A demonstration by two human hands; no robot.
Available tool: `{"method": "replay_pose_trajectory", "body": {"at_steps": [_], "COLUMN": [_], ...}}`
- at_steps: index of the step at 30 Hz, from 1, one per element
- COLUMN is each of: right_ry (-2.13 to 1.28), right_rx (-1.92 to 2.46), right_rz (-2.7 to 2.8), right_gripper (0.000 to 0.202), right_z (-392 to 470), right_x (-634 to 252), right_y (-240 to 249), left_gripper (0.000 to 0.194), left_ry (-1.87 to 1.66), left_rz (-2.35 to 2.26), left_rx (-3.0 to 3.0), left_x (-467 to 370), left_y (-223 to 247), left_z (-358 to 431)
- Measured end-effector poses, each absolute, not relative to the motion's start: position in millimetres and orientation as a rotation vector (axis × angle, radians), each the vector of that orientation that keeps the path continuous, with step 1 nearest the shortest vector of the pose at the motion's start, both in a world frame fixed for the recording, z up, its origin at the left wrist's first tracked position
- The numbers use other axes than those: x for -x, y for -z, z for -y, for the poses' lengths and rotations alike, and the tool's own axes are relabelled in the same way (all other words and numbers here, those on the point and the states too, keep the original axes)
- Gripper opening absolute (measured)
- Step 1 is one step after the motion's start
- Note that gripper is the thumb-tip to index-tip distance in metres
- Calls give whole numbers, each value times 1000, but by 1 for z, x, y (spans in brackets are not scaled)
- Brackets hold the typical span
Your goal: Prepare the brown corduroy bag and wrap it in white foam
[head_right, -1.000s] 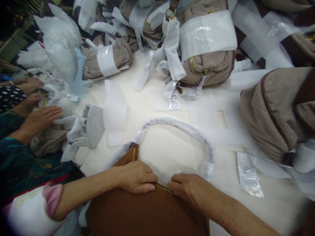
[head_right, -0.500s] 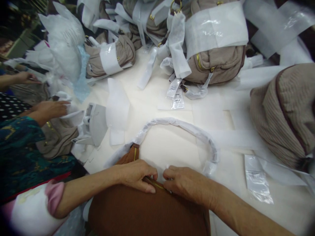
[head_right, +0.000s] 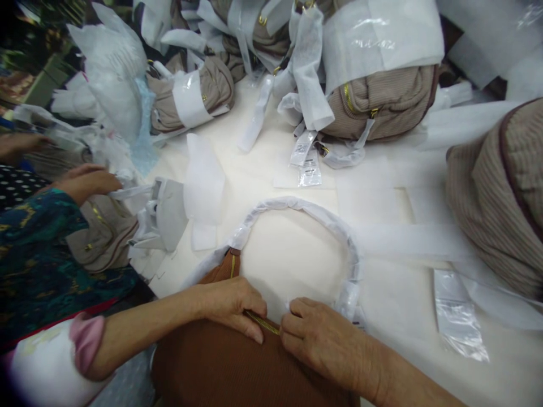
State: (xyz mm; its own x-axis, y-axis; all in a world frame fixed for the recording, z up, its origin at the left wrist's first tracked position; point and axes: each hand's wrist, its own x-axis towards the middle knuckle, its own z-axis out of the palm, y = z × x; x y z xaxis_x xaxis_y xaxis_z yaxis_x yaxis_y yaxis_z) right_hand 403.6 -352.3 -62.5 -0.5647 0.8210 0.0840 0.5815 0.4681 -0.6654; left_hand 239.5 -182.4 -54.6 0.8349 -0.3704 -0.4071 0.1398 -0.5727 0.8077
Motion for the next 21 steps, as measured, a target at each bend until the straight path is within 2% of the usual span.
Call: {"method": "replay_pose_trajectory", "body": {"at_steps": [6,14,19,21], "right_ry": [-955,-823,-977,-981], "right_rx": [1224,1437,1545,1619], "right_rz": [2295,2197,2062,1948], "right_gripper": [10,16,31,30], "right_z": [365,365,368,373], "right_x": [-406,-401,-402,-402], "right_y": [62,78,72,66], "left_gripper": [30,33,20,19], "left_ry": [689,695,653,627], "left_rz": [265,105,124,69], "left_rx": [-2142,-2204,-1924,-1958], "left_x": [-238,-253,-255,-253], "left_y": [53,51,58,57], "left_z": [183,199,211,211]}}
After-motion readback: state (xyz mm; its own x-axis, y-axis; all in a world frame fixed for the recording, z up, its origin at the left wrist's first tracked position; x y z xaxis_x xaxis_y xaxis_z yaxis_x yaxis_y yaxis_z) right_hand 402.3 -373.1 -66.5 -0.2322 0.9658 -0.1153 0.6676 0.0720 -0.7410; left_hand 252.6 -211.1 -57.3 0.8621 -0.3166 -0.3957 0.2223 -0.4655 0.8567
